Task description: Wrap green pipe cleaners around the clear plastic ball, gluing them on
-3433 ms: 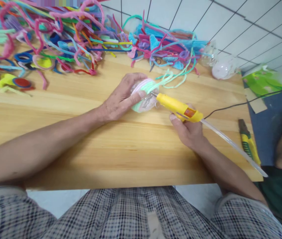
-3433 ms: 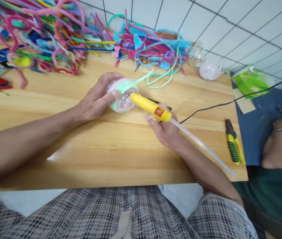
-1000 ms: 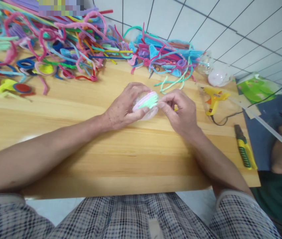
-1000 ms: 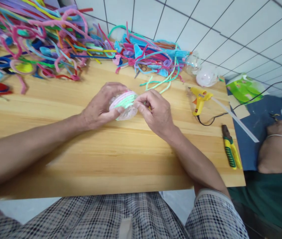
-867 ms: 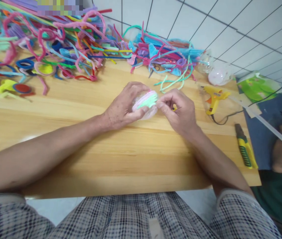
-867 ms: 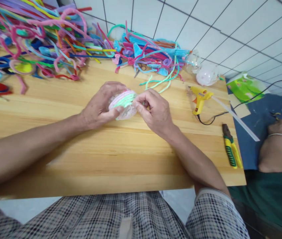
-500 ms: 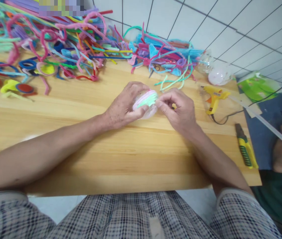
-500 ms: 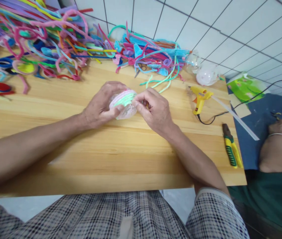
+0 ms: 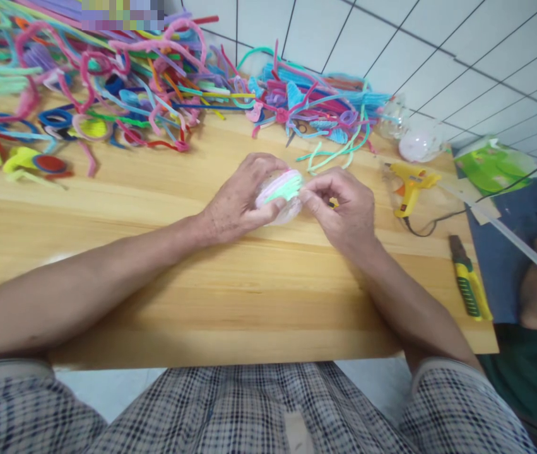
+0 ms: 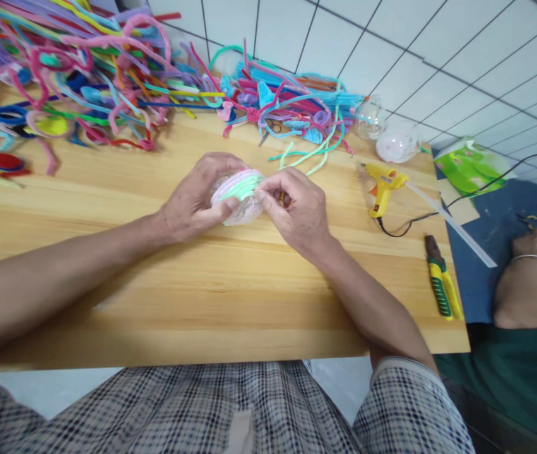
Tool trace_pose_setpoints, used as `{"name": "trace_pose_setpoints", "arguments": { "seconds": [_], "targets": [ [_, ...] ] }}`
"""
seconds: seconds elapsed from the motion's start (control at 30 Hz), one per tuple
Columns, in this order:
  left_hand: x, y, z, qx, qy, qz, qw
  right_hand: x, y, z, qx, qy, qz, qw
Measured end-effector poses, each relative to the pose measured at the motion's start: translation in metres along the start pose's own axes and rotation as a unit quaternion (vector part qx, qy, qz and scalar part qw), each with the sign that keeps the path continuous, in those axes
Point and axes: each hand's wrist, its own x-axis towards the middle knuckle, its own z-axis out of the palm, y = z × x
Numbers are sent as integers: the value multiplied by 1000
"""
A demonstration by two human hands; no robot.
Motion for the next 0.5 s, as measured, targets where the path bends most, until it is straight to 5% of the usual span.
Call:
{"name": "trace_pose_setpoints", "arguments": {
  "seconds": [0.5],
  "targets": [
    [0, 1, -2, 1, -13, -5, 1000, 2, 10, 10, 164, -25, 123, 978]
  ]
}}
